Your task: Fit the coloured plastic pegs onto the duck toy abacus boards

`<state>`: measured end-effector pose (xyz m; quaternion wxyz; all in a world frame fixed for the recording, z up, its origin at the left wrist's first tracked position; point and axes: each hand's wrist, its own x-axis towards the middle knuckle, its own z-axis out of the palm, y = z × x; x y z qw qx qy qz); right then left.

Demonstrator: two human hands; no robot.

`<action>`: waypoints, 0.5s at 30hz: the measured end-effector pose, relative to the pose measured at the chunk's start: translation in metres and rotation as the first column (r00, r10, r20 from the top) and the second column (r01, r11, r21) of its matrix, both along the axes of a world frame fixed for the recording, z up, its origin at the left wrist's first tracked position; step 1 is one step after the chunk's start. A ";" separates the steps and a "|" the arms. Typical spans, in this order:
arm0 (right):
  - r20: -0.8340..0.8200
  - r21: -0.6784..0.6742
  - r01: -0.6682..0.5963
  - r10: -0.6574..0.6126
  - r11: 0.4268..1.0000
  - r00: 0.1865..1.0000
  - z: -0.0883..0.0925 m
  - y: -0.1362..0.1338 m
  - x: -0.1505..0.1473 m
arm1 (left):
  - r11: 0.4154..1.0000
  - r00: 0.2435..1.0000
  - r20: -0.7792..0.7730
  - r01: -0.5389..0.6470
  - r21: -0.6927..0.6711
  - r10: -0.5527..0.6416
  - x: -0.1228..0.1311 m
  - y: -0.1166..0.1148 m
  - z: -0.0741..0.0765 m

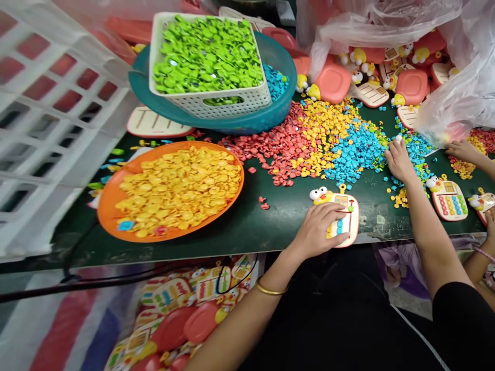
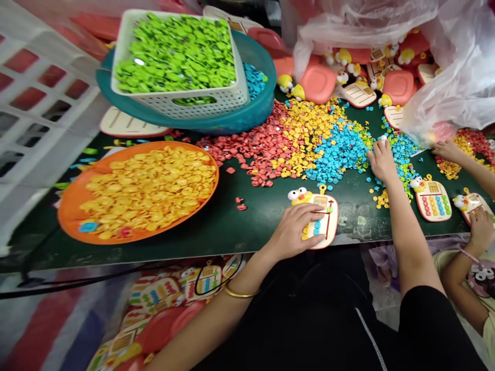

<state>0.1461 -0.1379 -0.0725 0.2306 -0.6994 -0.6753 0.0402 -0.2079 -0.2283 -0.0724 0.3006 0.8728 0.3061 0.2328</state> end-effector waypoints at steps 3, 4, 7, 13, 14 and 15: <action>-0.166 -0.074 0.022 -0.034 0.997 0.986 -0.004 -0.020 -0.021 | 1.000 1.000 -0.005 -0.003 0.001 0.003 0.000 0.000 -0.002; -0.241 -0.092 0.032 -0.054 0.995 0.969 -0.003 -0.030 -0.028 | 1.000 1.000 -0.012 -0.002 0.000 0.002 0.000 0.000 -0.001; -0.436 -0.077 0.031 -0.061 0.997 0.898 0.008 -0.062 -0.044 | 1.000 0.999 -0.036 0.005 -0.006 -0.005 -0.001 0.000 0.001; -0.313 0.135 0.160 -0.112 0.978 0.943 0.026 -0.101 -0.060 | 0.999 0.997 -0.080 0.025 0.027 -0.023 0.004 -0.002 0.013; -0.271 0.112 0.149 -0.114 0.982 0.956 0.025 -0.103 -0.066 | 0.999 0.996 -0.087 0.017 0.036 -0.014 0.007 -0.002 0.016; -0.234 0.075 0.131 -0.110 0.989 0.966 0.023 -0.104 -0.074 | 0.999 0.995 -0.096 0.013 0.045 -0.009 0.010 -0.002 0.018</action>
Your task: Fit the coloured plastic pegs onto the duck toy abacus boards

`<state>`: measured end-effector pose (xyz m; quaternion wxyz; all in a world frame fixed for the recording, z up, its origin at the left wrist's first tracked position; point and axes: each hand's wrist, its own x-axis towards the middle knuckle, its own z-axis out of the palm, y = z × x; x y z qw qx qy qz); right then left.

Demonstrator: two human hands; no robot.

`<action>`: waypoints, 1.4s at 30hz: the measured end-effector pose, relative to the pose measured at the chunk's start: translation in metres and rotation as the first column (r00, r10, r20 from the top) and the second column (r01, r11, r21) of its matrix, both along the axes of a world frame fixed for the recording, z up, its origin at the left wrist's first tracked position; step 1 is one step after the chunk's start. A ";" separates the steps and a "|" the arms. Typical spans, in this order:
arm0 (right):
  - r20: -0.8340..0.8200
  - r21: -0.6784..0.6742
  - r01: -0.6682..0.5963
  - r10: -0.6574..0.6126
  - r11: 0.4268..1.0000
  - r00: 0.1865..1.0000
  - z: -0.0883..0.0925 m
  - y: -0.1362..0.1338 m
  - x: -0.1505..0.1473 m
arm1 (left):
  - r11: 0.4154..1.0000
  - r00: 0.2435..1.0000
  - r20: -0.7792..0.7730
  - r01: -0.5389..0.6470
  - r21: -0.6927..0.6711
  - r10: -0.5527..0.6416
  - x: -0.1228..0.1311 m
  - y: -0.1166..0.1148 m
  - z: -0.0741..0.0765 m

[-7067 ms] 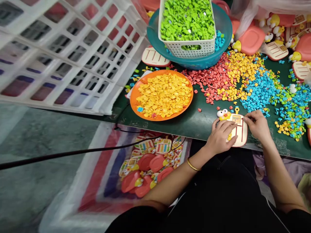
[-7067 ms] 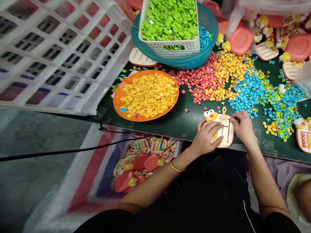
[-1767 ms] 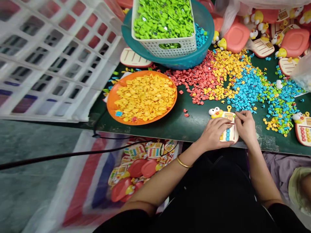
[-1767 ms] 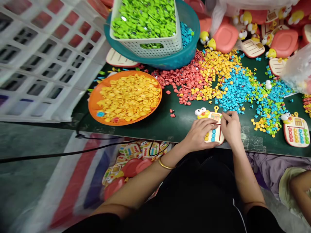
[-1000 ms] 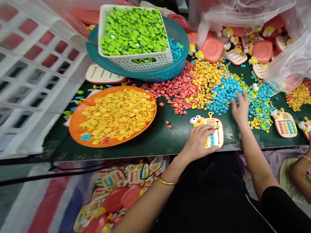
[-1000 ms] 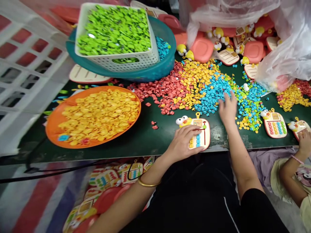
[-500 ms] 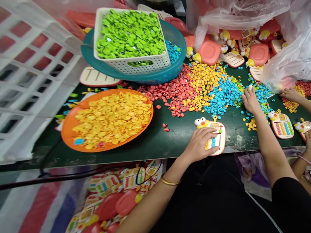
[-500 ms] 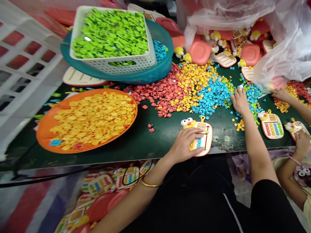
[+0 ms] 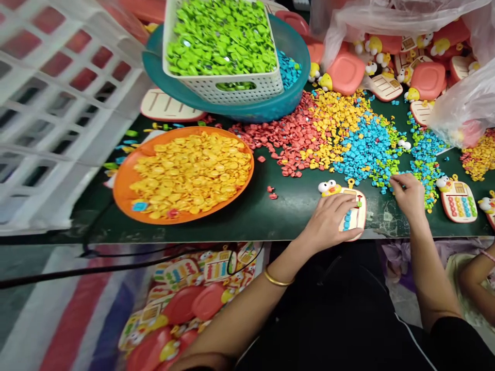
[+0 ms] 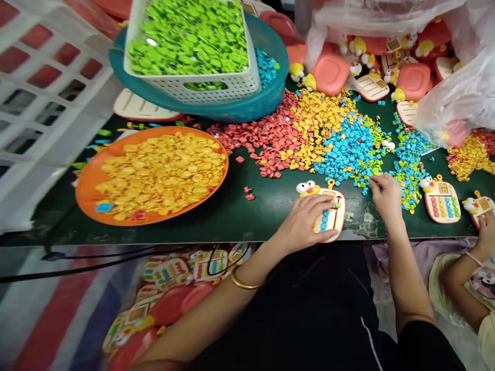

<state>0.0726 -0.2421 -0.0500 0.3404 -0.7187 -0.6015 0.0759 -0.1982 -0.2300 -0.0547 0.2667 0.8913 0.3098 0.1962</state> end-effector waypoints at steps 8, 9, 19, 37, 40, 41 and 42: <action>0.015 -0.160 0.011 -0.009 0.987 1.000 -0.003 0.004 -0.029 | 0.998 0.998 -0.059 0.011 0.061 -0.008 0.010 -0.002 -0.003; -0.063 -0.151 -0.007 -0.002 0.988 0.998 -0.001 0.002 -0.032 | 0.998 0.999 -0.052 0.008 0.064 -0.005 0.009 -0.003 -0.005; -0.084 -0.051 -0.200 0.196 0.978 0.977 -0.011 -0.022 -0.083 | 0.999 0.999 0.005 -0.044 -0.023 0.044 0.008 -0.004 -0.005; 0.062 -0.085 -0.386 0.391 0.919 0.918 -0.007 -0.019 -0.066 | 0.998 0.994 -0.093 -0.061 -0.031 0.058 0.013 -0.004 -0.005; 0.147 -0.034 -0.198 0.201 0.980 0.968 -0.009 0.002 -0.046 | 0.999 0.993 -0.113 -0.040 -0.016 0.038 0.013 -0.004 -0.005; 0.194 -0.021 -0.133 0.135 0.991 0.972 -0.011 0.011 -0.039 | 0.999 0.994 -0.103 -0.040 -0.014 0.038 0.013 -0.004 -0.005; 0.241 -0.022 -0.099 0.101 0.995 0.965 -0.014 0.018 -0.034 | 0.999 0.995 -0.090 -0.046 -0.016 0.044 0.013 -0.004 -0.005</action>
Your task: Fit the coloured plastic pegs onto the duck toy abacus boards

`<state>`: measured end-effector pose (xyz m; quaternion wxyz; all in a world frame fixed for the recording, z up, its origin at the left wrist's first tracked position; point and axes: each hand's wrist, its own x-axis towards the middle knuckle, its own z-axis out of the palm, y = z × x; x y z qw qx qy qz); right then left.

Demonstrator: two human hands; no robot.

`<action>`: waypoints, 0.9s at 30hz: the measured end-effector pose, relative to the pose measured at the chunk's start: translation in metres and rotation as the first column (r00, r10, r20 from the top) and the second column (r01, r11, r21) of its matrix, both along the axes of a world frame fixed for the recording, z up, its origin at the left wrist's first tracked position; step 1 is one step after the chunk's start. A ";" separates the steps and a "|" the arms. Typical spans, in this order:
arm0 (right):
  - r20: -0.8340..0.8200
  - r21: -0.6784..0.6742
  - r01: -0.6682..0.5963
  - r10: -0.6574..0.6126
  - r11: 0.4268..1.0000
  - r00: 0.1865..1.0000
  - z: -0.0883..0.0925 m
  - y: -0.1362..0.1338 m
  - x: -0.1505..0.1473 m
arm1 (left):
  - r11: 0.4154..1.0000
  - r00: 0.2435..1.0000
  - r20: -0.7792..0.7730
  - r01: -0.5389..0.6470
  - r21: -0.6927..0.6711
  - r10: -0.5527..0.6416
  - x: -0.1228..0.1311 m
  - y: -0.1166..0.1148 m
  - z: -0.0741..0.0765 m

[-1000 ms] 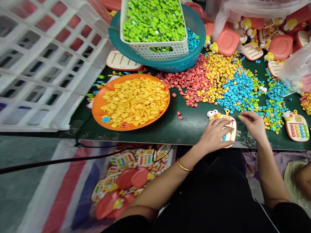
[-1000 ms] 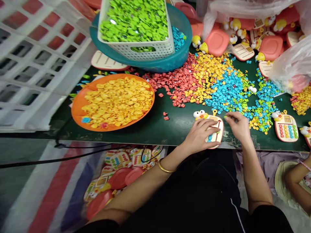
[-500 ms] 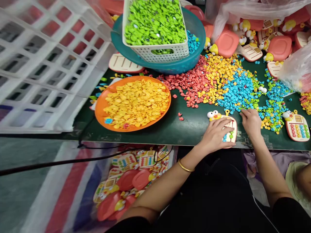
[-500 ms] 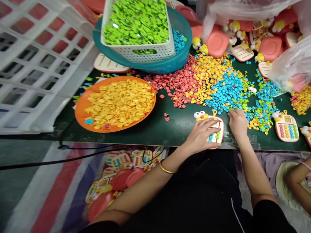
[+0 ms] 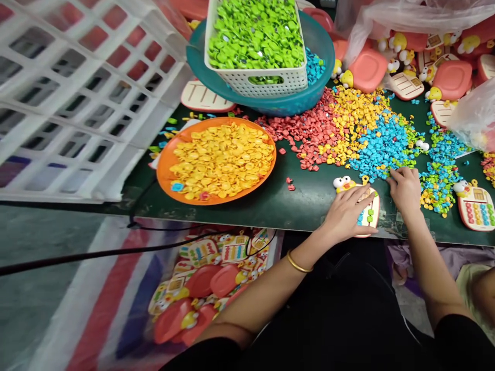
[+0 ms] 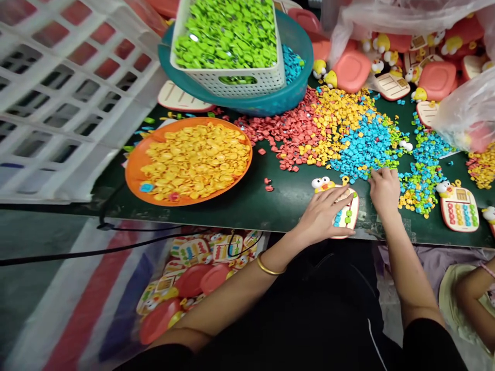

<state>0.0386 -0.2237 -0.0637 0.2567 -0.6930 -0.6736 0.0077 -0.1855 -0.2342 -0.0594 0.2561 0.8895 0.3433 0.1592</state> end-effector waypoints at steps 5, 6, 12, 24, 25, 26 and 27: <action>0.205 -0.047 -0.010 0.020 0.999 0.979 -0.003 0.010 0.005 | 0.999 0.999 -0.027 -0.046 0.002 0.046 0.006 0.001 0.007; 0.238 -0.032 0.014 -0.006 0.999 0.971 -0.001 0.006 0.003 | 0.999 0.997 -0.051 -0.050 0.009 0.050 0.008 0.002 0.009; 0.137 0.027 0.008 -0.011 1.000 0.990 0.014 -0.032 -0.013 | 0.999 0.997 -0.069 -0.045 0.030 0.047 0.018 0.002 0.009; -0.180 0.017 -0.064 0.066 0.998 0.981 -0.005 -0.036 -0.042 | 0.996 0.994 0.107 0.026 0.083 -0.035 0.010 -0.004 -0.005; -0.181 0.011 -0.075 0.076 0.997 0.981 -0.005 -0.036 -0.044 | 0.997 0.993 0.117 0.018 0.075 -0.027 0.010 -0.003 -0.006; -0.180 0.006 -0.088 0.088 0.996 0.980 -0.005 -0.036 -0.045 | 0.998 0.992 0.125 0.010 0.061 -0.018 0.011 -0.003 -0.006; -0.174 0.002 -0.101 0.100 0.995 0.980 -0.004 -0.036 -0.046 | 0.999 0.991 0.135 0.001 0.043 -0.007 0.011 -0.003 -0.006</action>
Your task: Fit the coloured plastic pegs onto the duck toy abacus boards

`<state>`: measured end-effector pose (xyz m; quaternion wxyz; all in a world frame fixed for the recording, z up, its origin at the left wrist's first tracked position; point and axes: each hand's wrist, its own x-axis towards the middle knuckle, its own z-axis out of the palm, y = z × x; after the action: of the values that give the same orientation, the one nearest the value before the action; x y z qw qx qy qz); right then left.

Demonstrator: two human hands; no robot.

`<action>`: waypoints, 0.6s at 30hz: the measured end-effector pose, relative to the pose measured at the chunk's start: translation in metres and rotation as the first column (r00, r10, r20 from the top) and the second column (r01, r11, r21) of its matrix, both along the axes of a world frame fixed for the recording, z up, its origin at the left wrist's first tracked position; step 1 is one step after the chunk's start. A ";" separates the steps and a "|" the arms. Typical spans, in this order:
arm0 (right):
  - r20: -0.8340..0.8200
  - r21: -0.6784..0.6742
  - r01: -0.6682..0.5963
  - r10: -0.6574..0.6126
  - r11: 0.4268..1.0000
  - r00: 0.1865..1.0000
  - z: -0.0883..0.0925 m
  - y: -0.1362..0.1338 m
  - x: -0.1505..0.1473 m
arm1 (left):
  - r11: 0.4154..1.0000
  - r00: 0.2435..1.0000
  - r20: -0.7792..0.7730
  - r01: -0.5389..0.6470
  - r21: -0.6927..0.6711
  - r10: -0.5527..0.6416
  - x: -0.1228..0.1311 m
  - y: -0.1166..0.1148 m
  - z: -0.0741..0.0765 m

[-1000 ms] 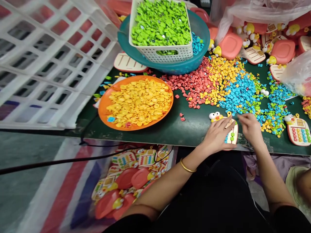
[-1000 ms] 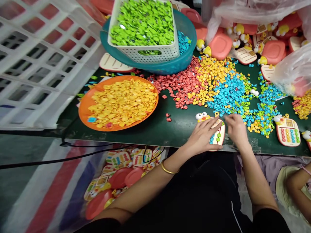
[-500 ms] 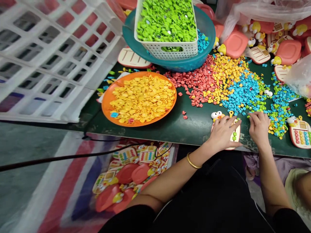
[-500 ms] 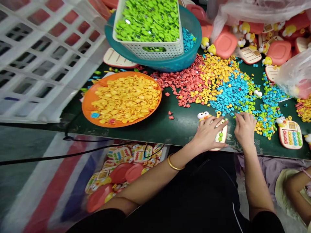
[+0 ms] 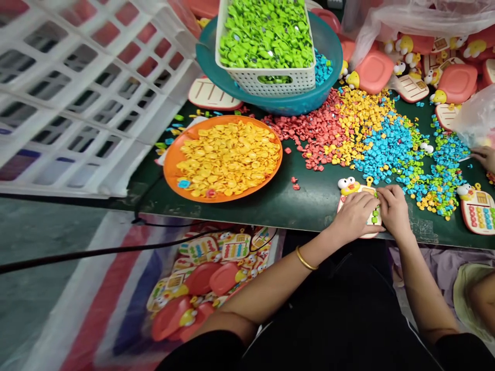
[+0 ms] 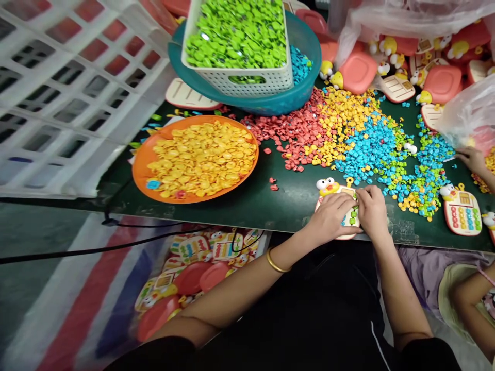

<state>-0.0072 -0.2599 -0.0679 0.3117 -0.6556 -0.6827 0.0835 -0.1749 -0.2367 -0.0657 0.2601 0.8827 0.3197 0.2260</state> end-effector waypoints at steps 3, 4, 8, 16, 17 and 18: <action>0.034 0.005 -0.019 0.019 1.000 0.999 0.004 -0.004 -0.002 | 0.997 0.998 0.049 -0.046 -0.063 0.049 0.000 0.002 0.000; 0.044 -0.007 -0.039 0.039 0.999 0.998 0.005 -0.007 -0.002 | 0.995 0.995 0.064 -0.069 -0.075 0.074 0.000 0.003 0.001; -0.018 -0.045 -0.092 0.091 0.995 0.996 0.004 -0.021 0.006 | 0.997 0.997 0.054 -0.055 -0.045 0.057 -0.001 0.007 0.005; 0.031 0.110 0.477 -0.482 0.872 0.875 -0.004 -0.030 0.063 | 0.998 0.998 -0.021 0.055 0.008 -0.055 -0.014 0.000 0.006; 0.058 0.098 0.482 -0.489 0.871 0.871 -0.005 -0.031 0.068 | 0.998 0.998 -0.033 0.055 0.006 -0.055 -0.017 -0.002 0.005; 0.085 0.087 0.481 -0.487 0.872 0.869 -0.005 -0.033 0.072 | 0.999 0.998 -0.042 0.054 0.001 -0.054 -0.019 -0.004 0.005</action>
<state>0.0649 -0.2924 -0.0729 0.3069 -0.7991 -0.5142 -0.0531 -0.1944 -0.2404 -0.0606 0.2583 0.8958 0.3009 0.2008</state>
